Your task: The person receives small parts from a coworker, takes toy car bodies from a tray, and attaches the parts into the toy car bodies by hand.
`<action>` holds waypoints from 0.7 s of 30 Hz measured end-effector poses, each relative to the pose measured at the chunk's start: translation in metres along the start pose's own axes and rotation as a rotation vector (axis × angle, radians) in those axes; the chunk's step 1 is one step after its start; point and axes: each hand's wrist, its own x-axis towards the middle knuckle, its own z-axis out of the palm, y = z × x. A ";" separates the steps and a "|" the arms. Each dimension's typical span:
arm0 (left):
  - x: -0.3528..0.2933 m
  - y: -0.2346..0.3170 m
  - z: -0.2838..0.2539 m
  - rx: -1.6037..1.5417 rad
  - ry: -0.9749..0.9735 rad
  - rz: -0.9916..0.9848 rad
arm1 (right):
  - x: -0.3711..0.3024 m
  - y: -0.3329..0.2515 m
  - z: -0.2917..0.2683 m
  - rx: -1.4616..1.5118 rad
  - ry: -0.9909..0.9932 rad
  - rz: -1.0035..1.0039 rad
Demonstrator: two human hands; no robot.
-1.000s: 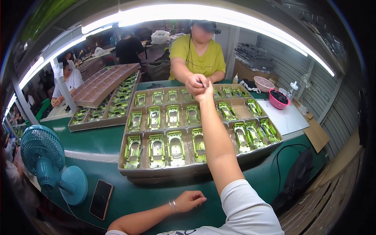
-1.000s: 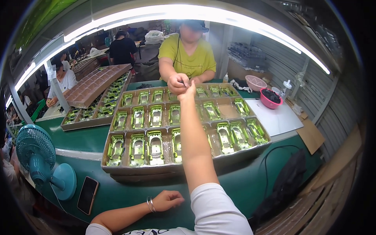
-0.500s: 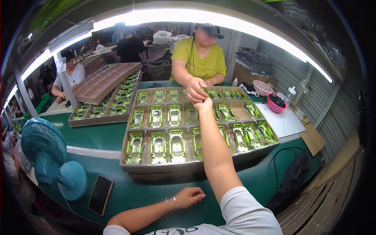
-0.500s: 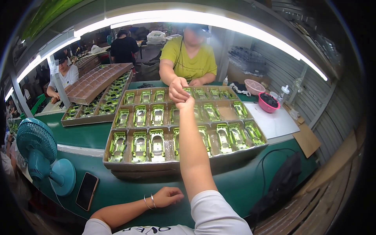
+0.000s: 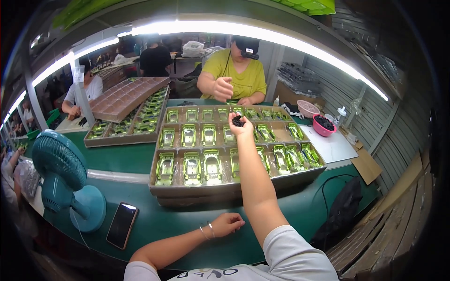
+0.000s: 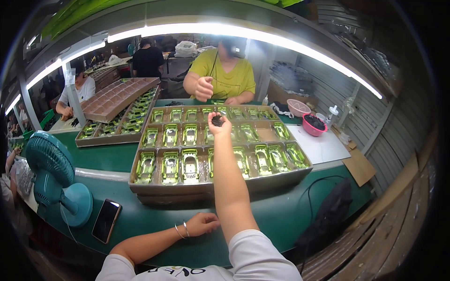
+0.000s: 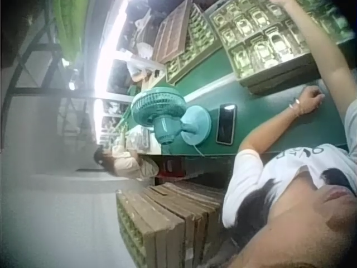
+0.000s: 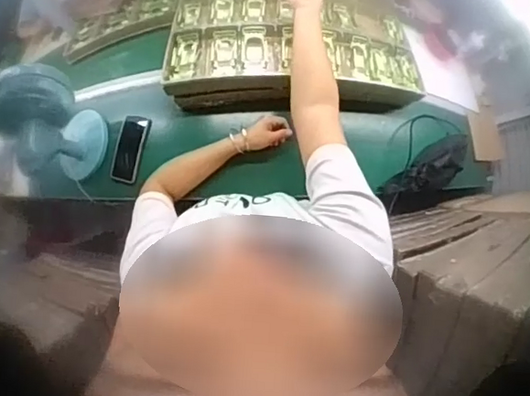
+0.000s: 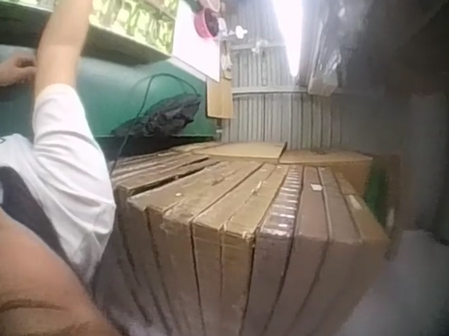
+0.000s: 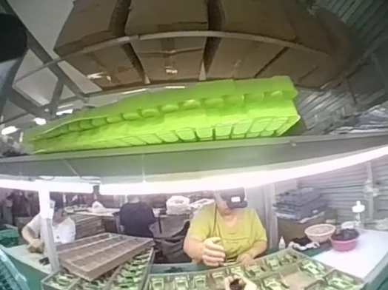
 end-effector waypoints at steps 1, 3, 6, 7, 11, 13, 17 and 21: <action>0.001 -0.002 0.001 0.006 0.010 -0.001 | -0.006 -0.002 -0.002 0.003 -0.058 0.019; 0.004 -0.002 0.002 0.047 0.006 0.045 | -0.032 -0.003 0.002 -0.035 -0.161 0.203; -0.001 0.001 0.007 0.211 0.158 0.158 | -0.091 0.029 0.006 -0.225 -0.220 0.261; -0.006 0.012 0.011 0.274 0.234 0.220 | -0.112 0.035 0.007 -0.261 -0.176 0.321; -0.058 0.066 0.004 0.193 0.718 0.547 | -0.185 0.065 -0.018 -0.391 -0.186 0.519; -0.076 0.062 -0.017 0.019 0.953 0.523 | -0.216 0.089 -0.044 -0.508 -0.074 0.557; -0.078 0.027 -0.040 -0.123 1.035 0.451 | -0.241 0.120 -0.111 -1.278 0.032 0.232; -0.072 -0.015 -0.044 -0.064 1.027 0.351 | -0.247 0.128 -0.172 -2.224 -0.637 -0.801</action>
